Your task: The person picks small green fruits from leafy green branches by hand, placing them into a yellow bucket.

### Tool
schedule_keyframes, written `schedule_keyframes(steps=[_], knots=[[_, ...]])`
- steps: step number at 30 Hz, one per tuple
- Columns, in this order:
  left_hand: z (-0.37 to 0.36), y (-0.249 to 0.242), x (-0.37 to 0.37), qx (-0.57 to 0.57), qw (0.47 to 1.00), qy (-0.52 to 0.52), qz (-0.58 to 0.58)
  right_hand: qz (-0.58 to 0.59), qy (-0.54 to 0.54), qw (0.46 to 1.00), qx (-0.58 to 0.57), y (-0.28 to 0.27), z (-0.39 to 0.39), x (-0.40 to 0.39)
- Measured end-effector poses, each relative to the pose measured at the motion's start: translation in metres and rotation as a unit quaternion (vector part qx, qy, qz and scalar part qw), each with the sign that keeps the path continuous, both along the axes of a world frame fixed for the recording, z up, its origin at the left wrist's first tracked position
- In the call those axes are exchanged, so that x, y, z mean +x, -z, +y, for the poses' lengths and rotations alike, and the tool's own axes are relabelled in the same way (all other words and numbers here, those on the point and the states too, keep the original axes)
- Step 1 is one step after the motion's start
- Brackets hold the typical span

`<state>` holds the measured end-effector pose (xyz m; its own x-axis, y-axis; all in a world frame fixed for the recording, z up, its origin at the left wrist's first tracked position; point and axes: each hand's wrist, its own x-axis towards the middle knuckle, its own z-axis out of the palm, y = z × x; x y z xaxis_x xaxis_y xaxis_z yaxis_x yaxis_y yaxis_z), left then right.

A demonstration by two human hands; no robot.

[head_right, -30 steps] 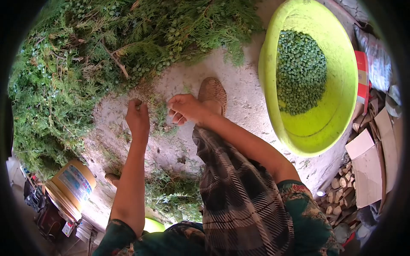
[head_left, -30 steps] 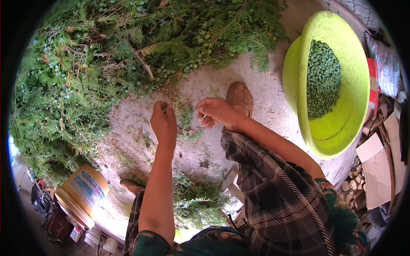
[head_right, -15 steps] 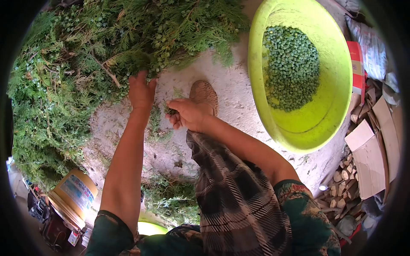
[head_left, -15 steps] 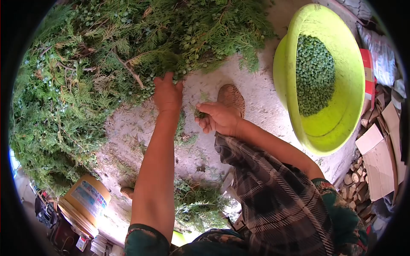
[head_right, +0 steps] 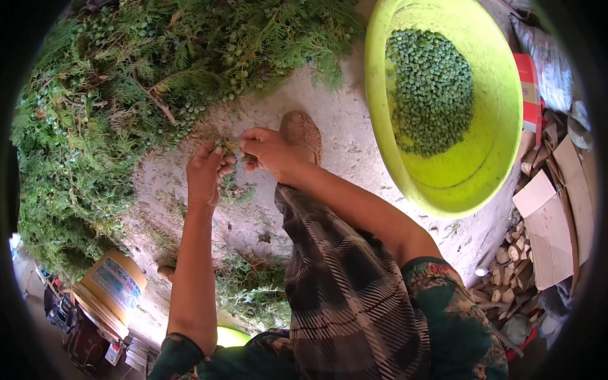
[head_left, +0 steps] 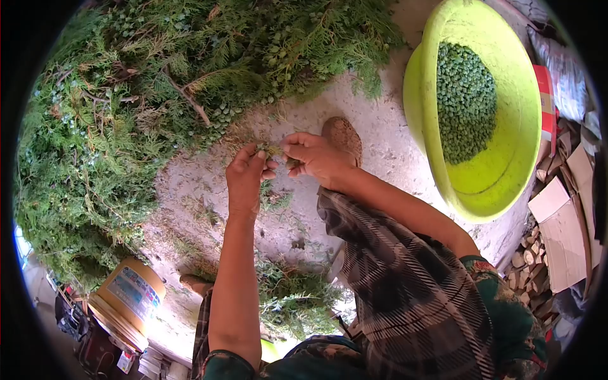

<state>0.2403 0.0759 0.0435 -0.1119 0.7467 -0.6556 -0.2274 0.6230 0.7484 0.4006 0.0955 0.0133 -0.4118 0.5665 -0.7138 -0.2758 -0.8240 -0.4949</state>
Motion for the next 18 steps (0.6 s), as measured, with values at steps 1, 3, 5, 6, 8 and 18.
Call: schedule_keyframes(steps=[1, 3, 5, 6, 8, 18], knots=[[0.000, -0.004, 0.001, 0.012, 1.000, 0.015, 0.015, -0.001, 0.001, 1.000, -0.002, 0.001, 0.000, -0.002], [-0.001, -0.012, 0.003, 0.022, 0.999, 0.029, 0.030, 0.020, 0.007, 1.000, 0.020, 0.003, 0.000, -0.004], [-0.002, -0.018, 0.004, 0.016, 0.994, 0.065, 0.085, 0.003, 0.007, 0.999, 0.042, 0.002, 0.004, -0.001], [-0.004, -0.018, 0.004, 0.015, 0.994, 0.065, 0.085, -0.014, 0.008, 0.998, 0.064, -0.001, 0.005, 0.000], [-0.006, -0.017, 0.003, 0.037, 0.981, 0.095, 0.165, -0.003, -0.030, 0.996, 0.084, -0.011, 0.008, 0.002], [-0.017, -0.006, -0.005, 0.003, 0.974, 0.004, 0.227, 0.151, 0.047, 0.987, -0.018, -0.014, 0.014, 0.010]])
